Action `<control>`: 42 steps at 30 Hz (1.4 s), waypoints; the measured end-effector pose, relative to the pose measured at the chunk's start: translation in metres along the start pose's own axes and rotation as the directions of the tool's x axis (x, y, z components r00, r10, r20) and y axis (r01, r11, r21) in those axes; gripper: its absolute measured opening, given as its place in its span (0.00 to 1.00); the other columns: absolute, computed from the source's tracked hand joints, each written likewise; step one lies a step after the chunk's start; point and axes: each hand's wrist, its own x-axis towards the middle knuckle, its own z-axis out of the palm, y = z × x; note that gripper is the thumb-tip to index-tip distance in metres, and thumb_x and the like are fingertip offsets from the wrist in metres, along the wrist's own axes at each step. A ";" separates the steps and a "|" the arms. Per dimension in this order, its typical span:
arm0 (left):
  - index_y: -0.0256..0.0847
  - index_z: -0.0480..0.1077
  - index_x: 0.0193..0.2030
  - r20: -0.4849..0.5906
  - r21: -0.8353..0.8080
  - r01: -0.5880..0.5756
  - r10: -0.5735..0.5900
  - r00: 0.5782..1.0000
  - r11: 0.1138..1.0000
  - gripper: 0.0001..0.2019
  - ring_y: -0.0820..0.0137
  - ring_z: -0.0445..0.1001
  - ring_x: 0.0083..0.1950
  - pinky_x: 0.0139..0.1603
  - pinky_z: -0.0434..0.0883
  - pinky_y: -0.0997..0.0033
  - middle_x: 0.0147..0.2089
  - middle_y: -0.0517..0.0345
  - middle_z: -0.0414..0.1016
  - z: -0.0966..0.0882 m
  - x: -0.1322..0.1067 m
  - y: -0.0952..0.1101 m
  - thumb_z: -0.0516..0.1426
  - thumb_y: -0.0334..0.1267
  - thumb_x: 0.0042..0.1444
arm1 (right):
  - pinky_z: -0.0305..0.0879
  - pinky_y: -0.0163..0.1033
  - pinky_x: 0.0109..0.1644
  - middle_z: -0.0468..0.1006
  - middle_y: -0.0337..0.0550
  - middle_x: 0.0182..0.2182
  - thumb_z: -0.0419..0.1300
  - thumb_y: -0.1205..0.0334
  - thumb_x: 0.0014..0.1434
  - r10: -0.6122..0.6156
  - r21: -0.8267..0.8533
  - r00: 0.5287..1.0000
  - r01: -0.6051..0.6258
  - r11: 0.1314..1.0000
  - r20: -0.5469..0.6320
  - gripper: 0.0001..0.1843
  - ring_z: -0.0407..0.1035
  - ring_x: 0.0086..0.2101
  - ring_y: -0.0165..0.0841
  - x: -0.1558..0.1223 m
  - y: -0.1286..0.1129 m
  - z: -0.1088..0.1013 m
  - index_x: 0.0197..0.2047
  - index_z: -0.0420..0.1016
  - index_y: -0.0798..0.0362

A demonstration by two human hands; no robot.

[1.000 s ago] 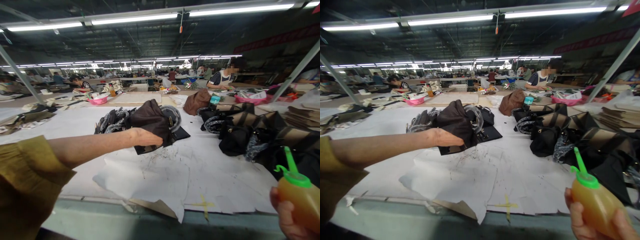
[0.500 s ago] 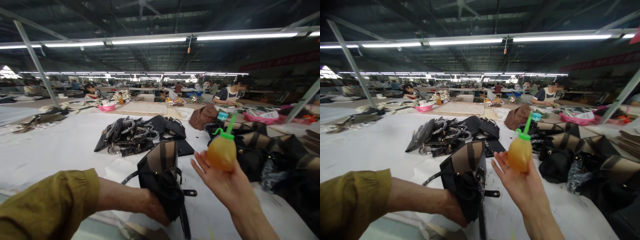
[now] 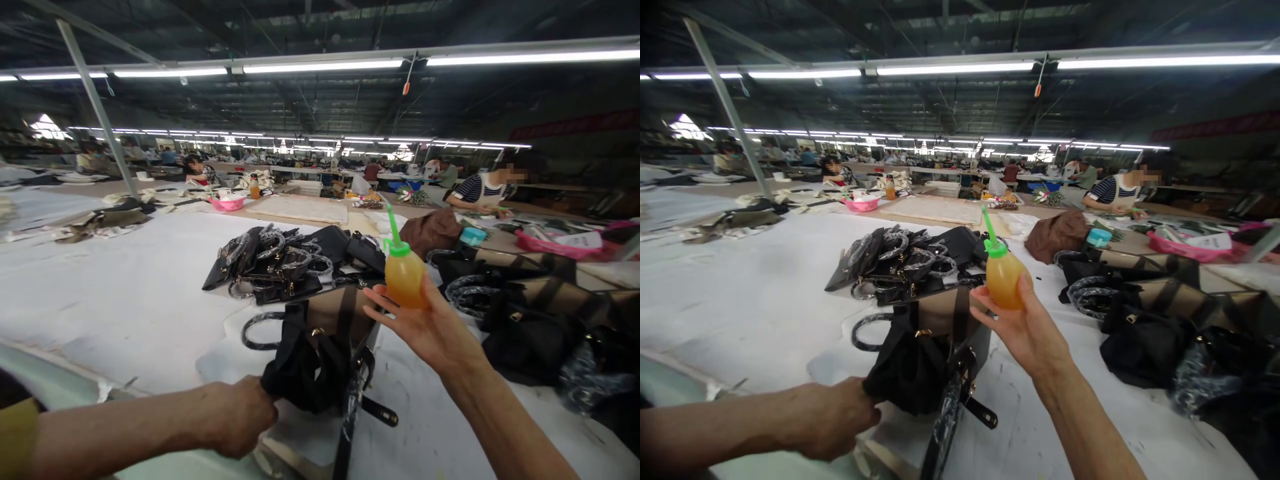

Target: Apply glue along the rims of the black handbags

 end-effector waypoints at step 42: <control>0.36 0.66 0.44 -0.185 -0.490 0.294 -0.428 0.885 0.820 0.28 0.55 0.73 0.43 0.41 0.69 0.63 0.40 0.47 0.74 -0.069 0.071 -0.009 0.60 0.56 0.42 | 0.62 0.69 0.48 0.79 0.50 0.40 0.65 0.48 0.50 0.013 0.117 0.952 0.024 0.993 -0.306 0.22 0.67 0.48 0.56 -0.053 -0.004 0.011 0.46 0.74 0.47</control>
